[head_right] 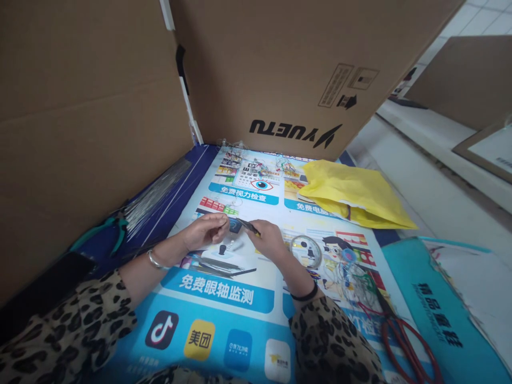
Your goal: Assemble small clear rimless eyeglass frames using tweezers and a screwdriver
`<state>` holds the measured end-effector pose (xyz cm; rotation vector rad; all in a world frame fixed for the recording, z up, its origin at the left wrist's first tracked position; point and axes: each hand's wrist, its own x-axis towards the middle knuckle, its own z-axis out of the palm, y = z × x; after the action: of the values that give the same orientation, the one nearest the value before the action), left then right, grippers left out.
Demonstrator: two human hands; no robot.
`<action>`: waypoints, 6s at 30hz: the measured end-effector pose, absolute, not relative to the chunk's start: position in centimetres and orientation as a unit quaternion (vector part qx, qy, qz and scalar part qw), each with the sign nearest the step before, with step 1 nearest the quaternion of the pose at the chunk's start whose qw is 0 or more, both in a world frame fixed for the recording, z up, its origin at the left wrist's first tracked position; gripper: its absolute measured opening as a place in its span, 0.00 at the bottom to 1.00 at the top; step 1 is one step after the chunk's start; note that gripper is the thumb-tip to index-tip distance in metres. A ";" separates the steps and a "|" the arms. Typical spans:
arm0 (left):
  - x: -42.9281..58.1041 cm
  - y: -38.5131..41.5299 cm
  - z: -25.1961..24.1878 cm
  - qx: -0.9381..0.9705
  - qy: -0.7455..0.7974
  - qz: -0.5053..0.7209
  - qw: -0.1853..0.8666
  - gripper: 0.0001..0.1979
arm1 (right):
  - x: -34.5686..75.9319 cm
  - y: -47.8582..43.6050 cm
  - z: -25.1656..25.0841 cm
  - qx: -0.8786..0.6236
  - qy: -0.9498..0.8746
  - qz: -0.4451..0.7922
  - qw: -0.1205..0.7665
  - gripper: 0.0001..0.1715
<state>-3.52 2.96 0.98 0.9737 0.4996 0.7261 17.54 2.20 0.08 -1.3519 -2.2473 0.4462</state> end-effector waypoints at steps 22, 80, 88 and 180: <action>-3.1 2.7 0.8 0.443 0.214 0.335 0.803 0.12 | 17.0 2.0 -0.2 -0.460 -0.834 0.167 0.256 0.10; -2.4 1.9 1.1 0.515 0.365 0.380 0.676 0.13 | 17.4 1.4 0.6 -0.434 -0.877 -0.126 0.164 0.13; -2.5 2.0 1.3 0.565 0.360 0.329 0.666 0.14 | 17.5 1.7 0.0 -0.434 -0.863 -0.027 0.258 0.10; -2.3 2.2 0.4 0.636 0.422 0.370 0.530 0.08 | 16.3 1.4 -0.7 -0.510 -0.844 0.002 0.163 0.08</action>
<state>-2.26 2.19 0.40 1.5175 1.0083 0.8832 16.35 1.45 -0.65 -1.4553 -2.4078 0.0054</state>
